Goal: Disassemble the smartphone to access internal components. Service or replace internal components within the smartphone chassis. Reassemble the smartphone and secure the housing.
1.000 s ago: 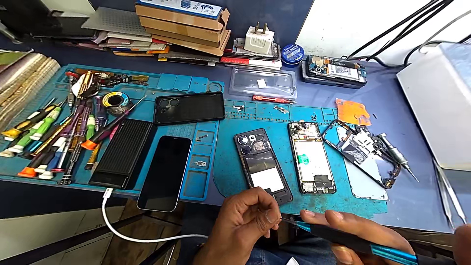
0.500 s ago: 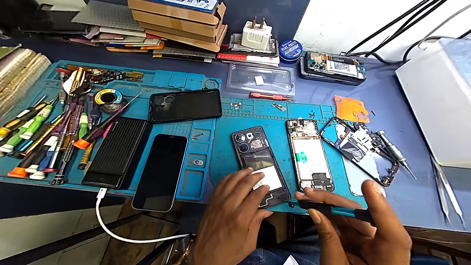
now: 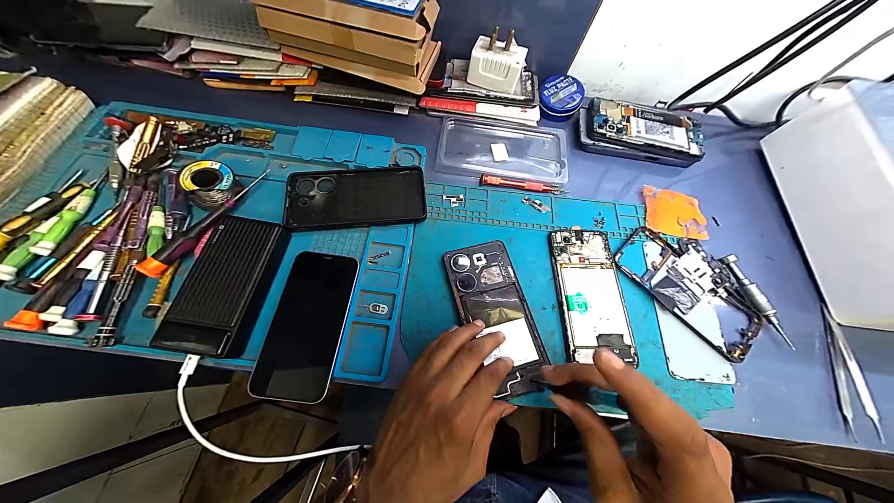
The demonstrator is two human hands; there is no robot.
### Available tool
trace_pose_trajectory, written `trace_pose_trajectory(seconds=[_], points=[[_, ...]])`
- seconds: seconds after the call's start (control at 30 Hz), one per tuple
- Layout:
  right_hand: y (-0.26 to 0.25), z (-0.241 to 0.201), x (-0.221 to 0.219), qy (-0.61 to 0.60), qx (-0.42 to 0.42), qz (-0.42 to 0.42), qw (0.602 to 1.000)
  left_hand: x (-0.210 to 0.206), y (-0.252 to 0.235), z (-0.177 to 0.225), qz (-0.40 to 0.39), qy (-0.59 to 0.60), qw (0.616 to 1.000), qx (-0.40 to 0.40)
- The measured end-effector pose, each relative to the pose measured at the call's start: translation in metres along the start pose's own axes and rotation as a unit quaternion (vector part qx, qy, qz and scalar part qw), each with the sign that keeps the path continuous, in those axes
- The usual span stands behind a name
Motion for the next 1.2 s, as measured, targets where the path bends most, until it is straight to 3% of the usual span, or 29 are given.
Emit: trace_pose_trajectory(seconds=[0.07,0.2,0.33,0.4,0.47,0.57,0.7,0.83,0.93,1.07,1.2], points=[[-0.003,0.001,-0.001,0.074,-0.005,0.029,0.997,0.0,0.0,0.0,-0.001,-0.003,1.0,-0.006],[-0.012,-0.001,0.001,-0.055,-0.027,-0.071,0.996,0.001,0.0,0.001,-0.008,-0.01,1.0,-0.002],[-0.011,0.002,-0.003,0.069,-0.015,0.002,0.998,0.001,-0.002,0.002,-0.003,-0.008,1.0,-0.006],[-0.013,-0.001,-0.001,-0.018,-0.028,-0.049,0.998,0.001,-0.001,0.001,-0.004,-0.007,1.0,-0.007],[-0.014,0.0,-0.001,-0.051,-0.035,-0.047,0.997,0.0,0.0,0.0,-0.005,-0.004,1.0,-0.005],[-0.011,0.002,-0.004,0.072,-0.024,0.021,0.997,-0.002,-0.002,0.0,-0.006,0.005,1.0,-0.008],[-0.014,-0.001,-0.001,-0.077,-0.043,-0.053,0.995,-0.001,-0.001,-0.002,-0.011,0.002,1.0,-0.007],[-0.014,0.001,-0.002,0.078,-0.023,0.013,0.997,0.0,-0.003,-0.002,-0.006,0.002,1.0,-0.023],[-0.016,-0.002,0.0,-0.057,-0.047,-0.054,0.996,-0.001,-0.002,-0.003,-0.004,0.001,1.0,-0.019],[-0.011,0.0,-0.004,0.045,-0.028,0.025,0.998,-0.002,-0.002,-0.001,0.003,0.009,1.0,-0.019],[-0.014,-0.002,-0.004,-0.096,-0.041,-0.045,0.993,-0.002,-0.002,-0.001,0.002,0.005,1.0,-0.012]])
Point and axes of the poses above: each hand's wrist, its own y-axis away from the middle knuckle, its own x-axis out of the back of the hand, z = x × y, the point moved 4 cm from there along -y, towards the middle knuckle, and after that the axes turned 13 degrees about x, right-handed, at the moved point
